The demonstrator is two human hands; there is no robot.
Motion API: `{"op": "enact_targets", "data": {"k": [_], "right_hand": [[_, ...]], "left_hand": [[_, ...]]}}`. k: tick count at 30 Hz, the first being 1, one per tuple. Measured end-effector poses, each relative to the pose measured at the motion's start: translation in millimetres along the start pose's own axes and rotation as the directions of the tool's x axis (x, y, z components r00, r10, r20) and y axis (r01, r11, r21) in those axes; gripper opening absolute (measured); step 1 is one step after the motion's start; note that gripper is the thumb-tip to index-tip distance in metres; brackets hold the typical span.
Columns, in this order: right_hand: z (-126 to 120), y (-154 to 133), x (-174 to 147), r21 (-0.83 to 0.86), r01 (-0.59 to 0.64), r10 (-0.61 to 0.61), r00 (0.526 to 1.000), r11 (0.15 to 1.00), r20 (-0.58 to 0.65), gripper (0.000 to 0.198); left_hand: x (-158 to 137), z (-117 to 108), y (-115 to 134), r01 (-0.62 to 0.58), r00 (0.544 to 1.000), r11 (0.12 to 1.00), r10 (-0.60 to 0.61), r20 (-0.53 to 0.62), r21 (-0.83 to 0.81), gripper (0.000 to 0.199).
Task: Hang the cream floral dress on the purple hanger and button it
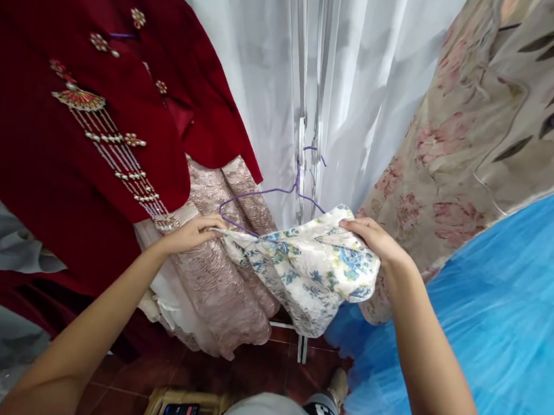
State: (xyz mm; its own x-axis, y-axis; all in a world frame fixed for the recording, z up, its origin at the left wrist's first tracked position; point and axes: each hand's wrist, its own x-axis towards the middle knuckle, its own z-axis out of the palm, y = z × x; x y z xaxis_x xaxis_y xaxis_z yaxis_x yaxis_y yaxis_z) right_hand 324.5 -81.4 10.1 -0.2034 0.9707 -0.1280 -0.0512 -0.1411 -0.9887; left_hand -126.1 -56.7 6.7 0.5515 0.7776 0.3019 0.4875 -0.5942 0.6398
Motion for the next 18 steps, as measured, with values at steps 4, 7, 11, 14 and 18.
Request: {"op": "enact_targets", "data": {"k": [4, 7, 11, 14, 18], "right_hand": [[7, 11, 14, 0.164, -0.022, 0.007, 0.996, 0.986, 0.091, 0.032], [18, 18, 32, 0.213, -0.005, -0.035, 0.983, 0.977, 0.183, 0.038], [34, 24, 52, 0.252, 0.032, -0.081, 0.979, 0.967, 0.187, 0.04], [39, 29, 60, 0.257, 0.042, -0.081, 0.986, 0.965, 0.144, 0.038], [38, 32, 56, 0.282, 0.045, -0.074, 0.993, 0.958, 0.093, 0.038]], "left_hand": [[-19, 31, -10, -0.017, 0.978, 0.879, -0.085, -0.193, -0.477, 0.03], [-23, 37, -19, -0.094, 0.9, 0.851, -0.15, -0.41, -0.517, 0.029], [-2, 12, -32, -0.134, 0.841, 0.91, -0.104, -0.53, -0.391, 0.027], [23, -10, -40, -0.112, 0.873, 0.964, -0.021, -0.487, -0.243, 0.021], [39, -11, -43, -0.064, 0.871, 0.996, 0.027, -0.491, -0.058, 0.015]]}}
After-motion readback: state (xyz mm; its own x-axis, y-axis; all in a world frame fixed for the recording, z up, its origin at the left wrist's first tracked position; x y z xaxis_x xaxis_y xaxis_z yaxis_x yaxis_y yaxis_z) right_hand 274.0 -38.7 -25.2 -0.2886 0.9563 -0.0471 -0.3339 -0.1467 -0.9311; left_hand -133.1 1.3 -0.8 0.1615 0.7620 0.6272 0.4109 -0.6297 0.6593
